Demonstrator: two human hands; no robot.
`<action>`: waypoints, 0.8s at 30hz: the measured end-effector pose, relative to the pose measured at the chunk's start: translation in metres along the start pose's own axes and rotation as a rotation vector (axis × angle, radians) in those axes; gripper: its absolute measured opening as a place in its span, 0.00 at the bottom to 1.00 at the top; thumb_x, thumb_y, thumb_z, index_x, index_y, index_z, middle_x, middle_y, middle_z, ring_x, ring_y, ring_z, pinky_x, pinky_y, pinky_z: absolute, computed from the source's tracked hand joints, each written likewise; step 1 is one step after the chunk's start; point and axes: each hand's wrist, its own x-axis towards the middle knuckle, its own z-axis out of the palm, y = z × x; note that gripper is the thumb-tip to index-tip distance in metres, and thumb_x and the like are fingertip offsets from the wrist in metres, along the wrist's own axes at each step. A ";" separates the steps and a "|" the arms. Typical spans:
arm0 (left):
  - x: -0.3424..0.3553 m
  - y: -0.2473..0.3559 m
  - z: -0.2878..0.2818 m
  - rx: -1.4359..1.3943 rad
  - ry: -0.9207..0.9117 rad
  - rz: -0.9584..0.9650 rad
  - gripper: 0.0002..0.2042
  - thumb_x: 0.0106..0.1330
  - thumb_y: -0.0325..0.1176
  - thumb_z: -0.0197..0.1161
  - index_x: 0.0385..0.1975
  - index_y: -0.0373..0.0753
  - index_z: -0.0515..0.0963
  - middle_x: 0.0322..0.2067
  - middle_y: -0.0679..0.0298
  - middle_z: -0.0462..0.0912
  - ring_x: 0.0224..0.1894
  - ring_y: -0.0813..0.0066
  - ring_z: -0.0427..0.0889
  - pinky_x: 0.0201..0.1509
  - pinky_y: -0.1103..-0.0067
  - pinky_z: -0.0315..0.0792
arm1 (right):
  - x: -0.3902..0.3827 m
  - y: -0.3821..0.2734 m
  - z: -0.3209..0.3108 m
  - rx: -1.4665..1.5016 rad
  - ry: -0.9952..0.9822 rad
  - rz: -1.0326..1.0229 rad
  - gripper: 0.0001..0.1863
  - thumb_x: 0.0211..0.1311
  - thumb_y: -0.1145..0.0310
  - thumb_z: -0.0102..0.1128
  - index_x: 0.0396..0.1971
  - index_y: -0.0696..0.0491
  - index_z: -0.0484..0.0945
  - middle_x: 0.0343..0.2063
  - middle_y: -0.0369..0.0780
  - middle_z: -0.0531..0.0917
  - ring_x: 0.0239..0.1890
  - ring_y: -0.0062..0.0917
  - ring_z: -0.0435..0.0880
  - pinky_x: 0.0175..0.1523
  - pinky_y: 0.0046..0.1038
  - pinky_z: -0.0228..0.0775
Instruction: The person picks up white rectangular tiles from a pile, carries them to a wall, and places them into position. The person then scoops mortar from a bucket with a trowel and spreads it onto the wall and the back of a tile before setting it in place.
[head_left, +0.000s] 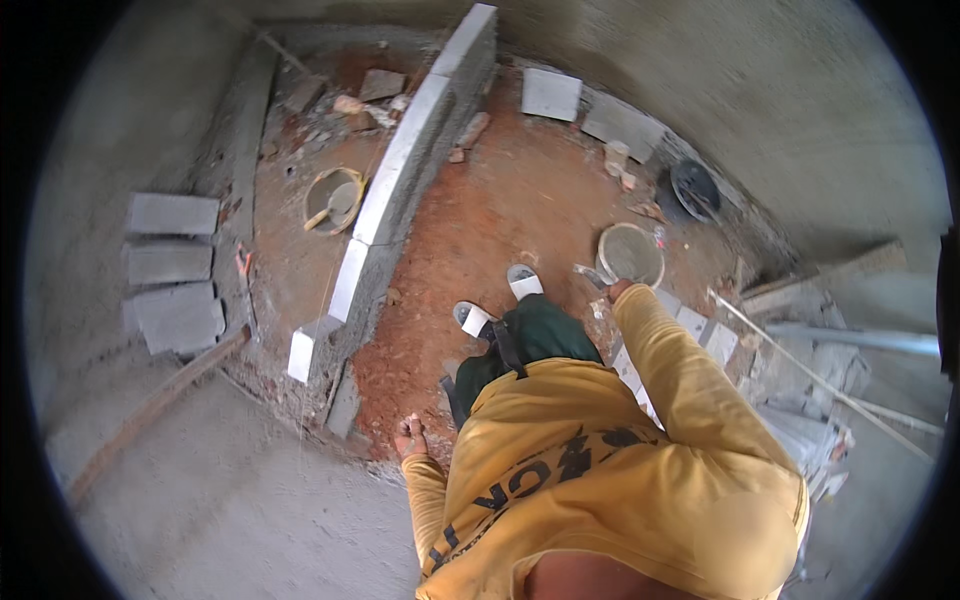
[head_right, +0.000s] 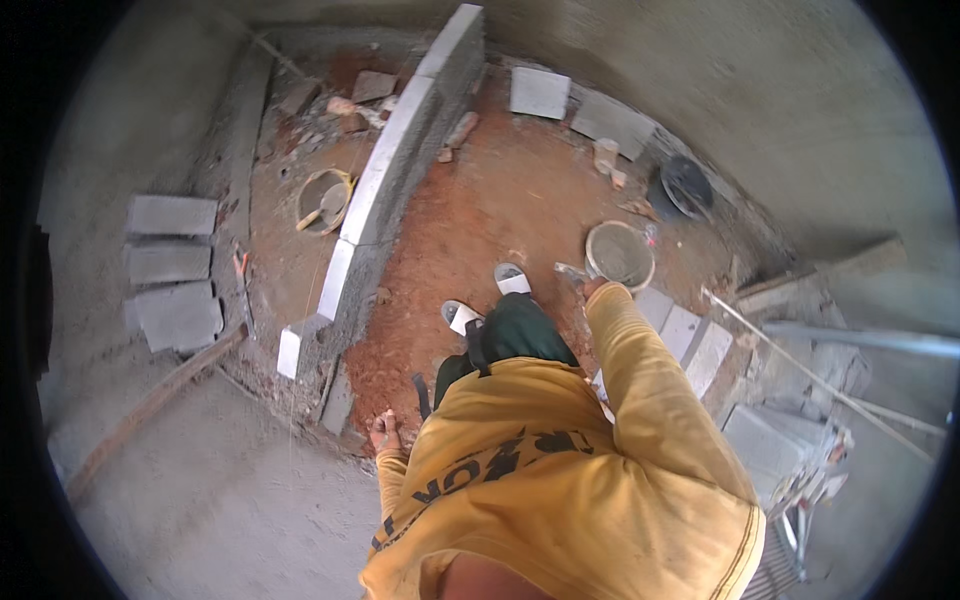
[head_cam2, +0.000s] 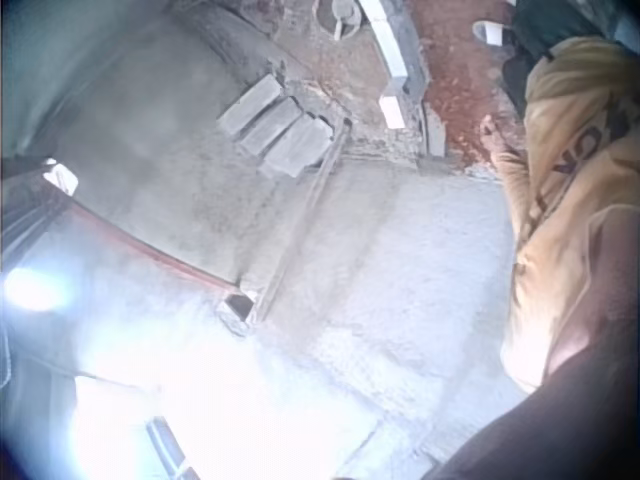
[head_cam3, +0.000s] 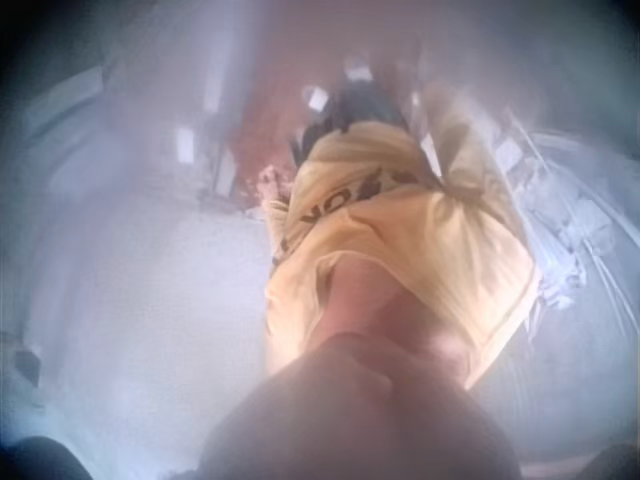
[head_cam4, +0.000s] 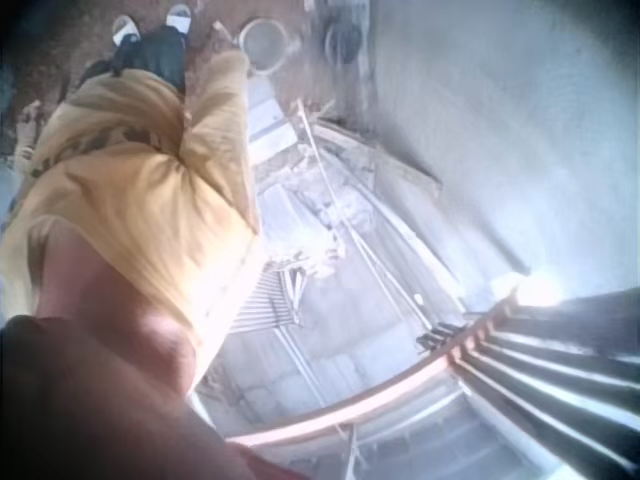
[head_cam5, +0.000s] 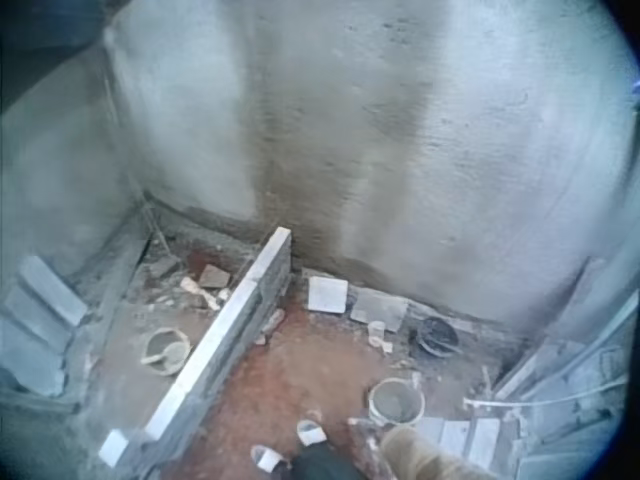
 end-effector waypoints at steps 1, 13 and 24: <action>-0.001 0.011 0.002 -0.015 -0.011 0.007 0.16 0.62 0.44 0.64 0.35 0.36 0.81 0.29 0.61 0.83 0.30 0.76 0.77 0.39 0.76 0.73 | 0.008 0.011 -0.003 -0.141 -0.014 -0.136 0.21 0.52 0.56 0.62 0.45 0.48 0.81 0.44 0.48 0.82 0.47 0.38 0.82 0.53 0.37 0.73; -0.092 0.011 0.038 0.166 0.287 -0.314 0.19 0.61 0.50 0.62 0.36 0.38 0.80 0.29 0.56 0.83 0.35 0.64 0.82 0.44 0.69 0.73 | 0.111 -0.017 -0.067 0.428 -0.155 -0.127 0.12 0.61 0.61 0.51 0.33 0.52 0.79 0.23 0.42 0.81 0.19 0.32 0.77 0.22 0.34 0.67; -0.139 -0.053 0.056 0.037 0.358 -0.573 0.18 0.60 0.48 0.64 0.33 0.37 0.81 0.28 0.58 0.83 0.35 0.64 0.82 0.43 0.69 0.72 | 0.102 -0.041 -0.122 -0.089 0.473 -0.859 0.11 0.48 0.60 0.66 0.26 0.51 0.81 0.22 0.39 0.83 0.19 0.36 0.79 0.26 0.38 0.70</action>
